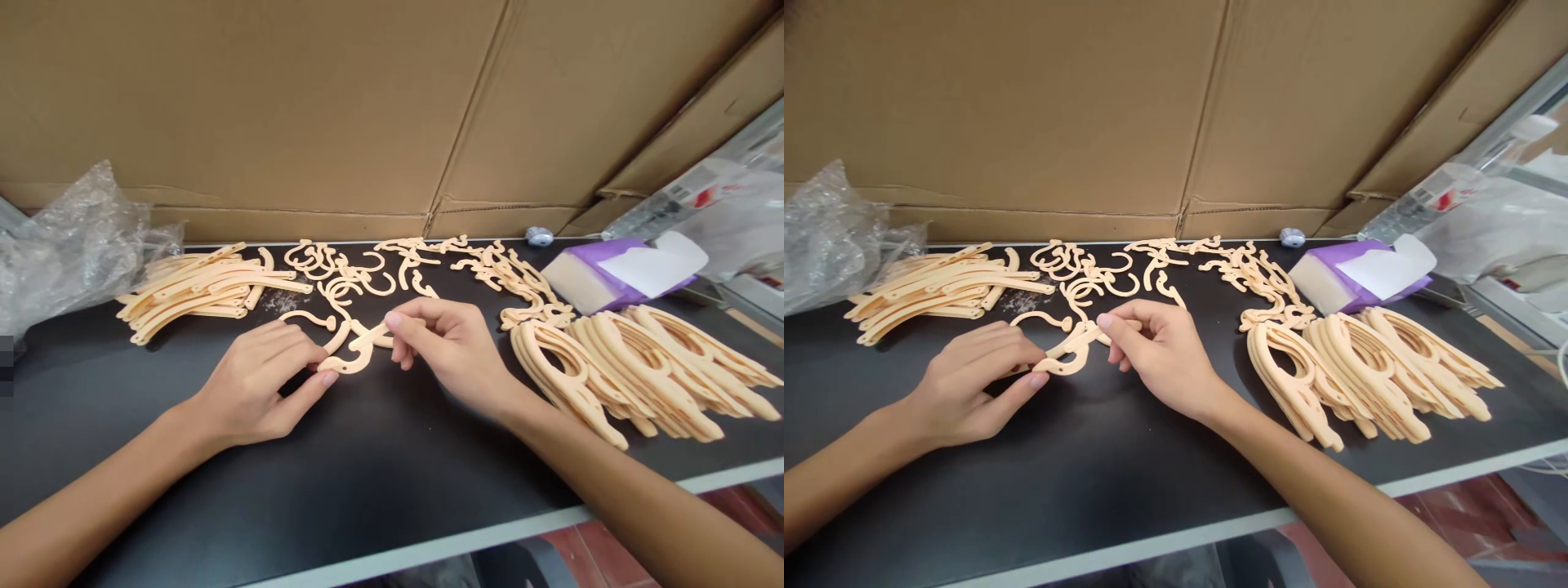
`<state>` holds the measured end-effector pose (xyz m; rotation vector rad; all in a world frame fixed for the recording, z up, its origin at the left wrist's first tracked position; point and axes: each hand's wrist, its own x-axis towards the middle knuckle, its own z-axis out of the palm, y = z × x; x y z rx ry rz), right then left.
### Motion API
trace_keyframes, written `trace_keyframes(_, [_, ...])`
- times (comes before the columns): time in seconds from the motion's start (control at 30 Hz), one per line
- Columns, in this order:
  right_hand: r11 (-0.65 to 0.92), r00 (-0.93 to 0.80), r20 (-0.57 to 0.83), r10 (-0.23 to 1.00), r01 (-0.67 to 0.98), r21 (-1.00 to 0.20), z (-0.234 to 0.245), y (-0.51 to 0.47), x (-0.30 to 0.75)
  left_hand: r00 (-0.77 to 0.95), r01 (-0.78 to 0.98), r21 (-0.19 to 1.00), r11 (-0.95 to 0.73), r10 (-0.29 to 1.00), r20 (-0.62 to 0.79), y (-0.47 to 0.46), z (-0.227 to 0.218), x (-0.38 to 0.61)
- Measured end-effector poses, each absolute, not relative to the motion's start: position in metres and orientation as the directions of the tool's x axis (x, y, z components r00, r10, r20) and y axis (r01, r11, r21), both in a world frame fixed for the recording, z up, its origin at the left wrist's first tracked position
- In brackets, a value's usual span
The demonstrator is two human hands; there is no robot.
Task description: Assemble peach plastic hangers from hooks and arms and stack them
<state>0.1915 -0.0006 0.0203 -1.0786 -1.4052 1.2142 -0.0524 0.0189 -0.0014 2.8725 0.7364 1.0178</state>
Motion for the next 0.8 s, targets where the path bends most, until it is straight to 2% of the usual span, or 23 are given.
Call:
trace_keyframes(0.2, [-0.054, -0.280, 0.019, 0.960, -0.251, -0.966, 0.013, -0.002, 0.186, 0.589, 0.487, 0.193, -0.852, 0.484, 0.647, 0.016, -0.002, -0.051])
trace_keyframes(0.3, [-0.148, -0.372, -0.041, 0.927, -0.265, -0.953, 0.011, -0.003, 0.182, 0.605, 0.464, 0.172, -0.869, 0.453, 0.655, 0.014, -0.001, -0.050])
trace_keyframes(0.37, [-0.149, -0.412, -0.029, 0.911, -0.262, -0.953, 0.009, -0.003, 0.179, 0.623, 0.444, 0.157, -0.882, 0.430, 0.653, 0.013, -0.001, -0.049])
trace_keyframes(0.5, [-0.086, -0.406, 0.027, 0.913, -0.257, -0.963, 0.007, -0.003, 0.176, 0.661, 0.417, 0.137, -0.899, 0.403, 0.633, 0.013, -0.003, -0.051])
trace_keyframes(0.63, [-0.001, -0.363, 0.057, 0.930, -0.157, -0.988, 0.014, 0.001, 0.181, 0.689, 0.392, 0.186, -0.901, 0.421, 0.590, 0.013, -0.002, -0.050])
trace_keyframes(0.7, [0.126, -0.245, 0.153, 0.958, -0.120, -0.985, 0.023, 0.005, 0.190, 0.688, 0.390, 0.194, -0.900, 0.425, 0.588, 0.011, 0.002, -0.042])
trace_keyframes(0.8, [0.317, 0.035, 0.316, 0.948, -0.025, -0.948, 0.036, 0.013, 0.208, 0.717, 0.419, 0.118, -0.900, 0.408, 0.565, 0.006, 0.007, -0.019])
